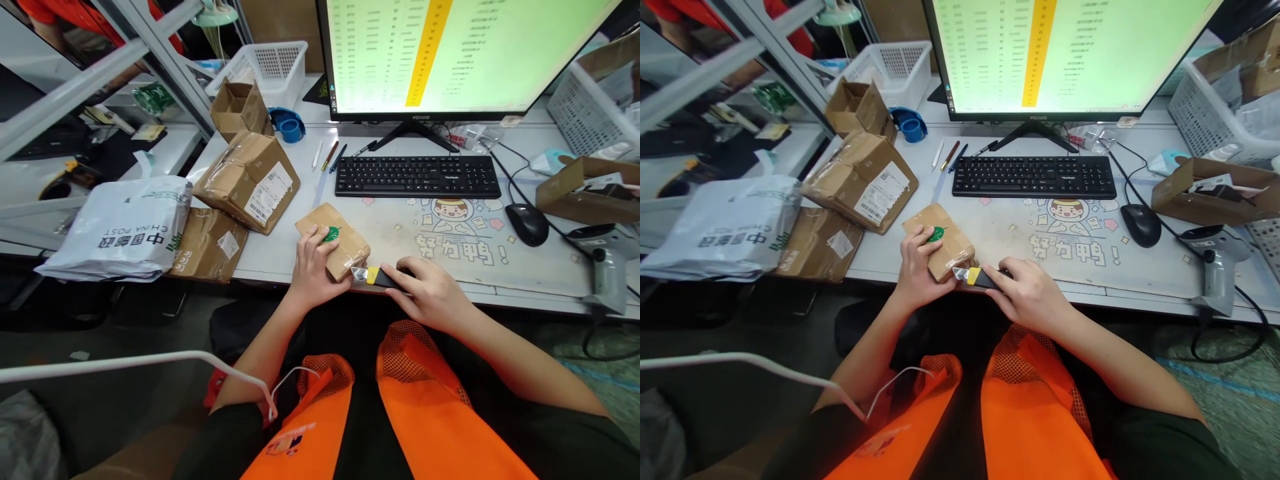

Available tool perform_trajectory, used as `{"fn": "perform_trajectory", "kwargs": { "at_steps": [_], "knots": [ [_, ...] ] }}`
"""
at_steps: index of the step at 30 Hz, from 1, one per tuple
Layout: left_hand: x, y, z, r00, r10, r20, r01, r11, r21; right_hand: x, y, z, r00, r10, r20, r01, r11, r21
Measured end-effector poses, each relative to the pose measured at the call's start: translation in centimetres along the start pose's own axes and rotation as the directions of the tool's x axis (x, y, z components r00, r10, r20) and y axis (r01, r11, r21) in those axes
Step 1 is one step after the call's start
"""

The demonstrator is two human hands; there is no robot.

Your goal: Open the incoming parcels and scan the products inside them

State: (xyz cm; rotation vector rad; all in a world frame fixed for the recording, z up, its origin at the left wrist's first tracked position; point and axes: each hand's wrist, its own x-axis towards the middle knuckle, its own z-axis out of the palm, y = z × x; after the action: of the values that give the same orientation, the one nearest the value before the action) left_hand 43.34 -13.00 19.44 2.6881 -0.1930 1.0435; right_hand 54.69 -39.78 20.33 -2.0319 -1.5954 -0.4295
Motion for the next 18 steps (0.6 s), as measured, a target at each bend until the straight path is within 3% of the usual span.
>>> {"fn": "perform_trajectory", "kwargs": {
  "at_steps": [14,18],
  "knots": [
    [-0.11,-0.20,-0.01,1.000,0.012,0.002,-0.012,1.000,-0.023,0.59,-0.87,-0.51,0.999,-0.010,0.045,0.011,1.000,-0.024],
    [-0.16,-0.28,0.06,1.000,0.005,-0.009,-0.005,1.000,-0.017,0.65,-0.84,-0.17,1.000,-0.014,0.012,0.014,0.998,-0.055]
  ]
}}
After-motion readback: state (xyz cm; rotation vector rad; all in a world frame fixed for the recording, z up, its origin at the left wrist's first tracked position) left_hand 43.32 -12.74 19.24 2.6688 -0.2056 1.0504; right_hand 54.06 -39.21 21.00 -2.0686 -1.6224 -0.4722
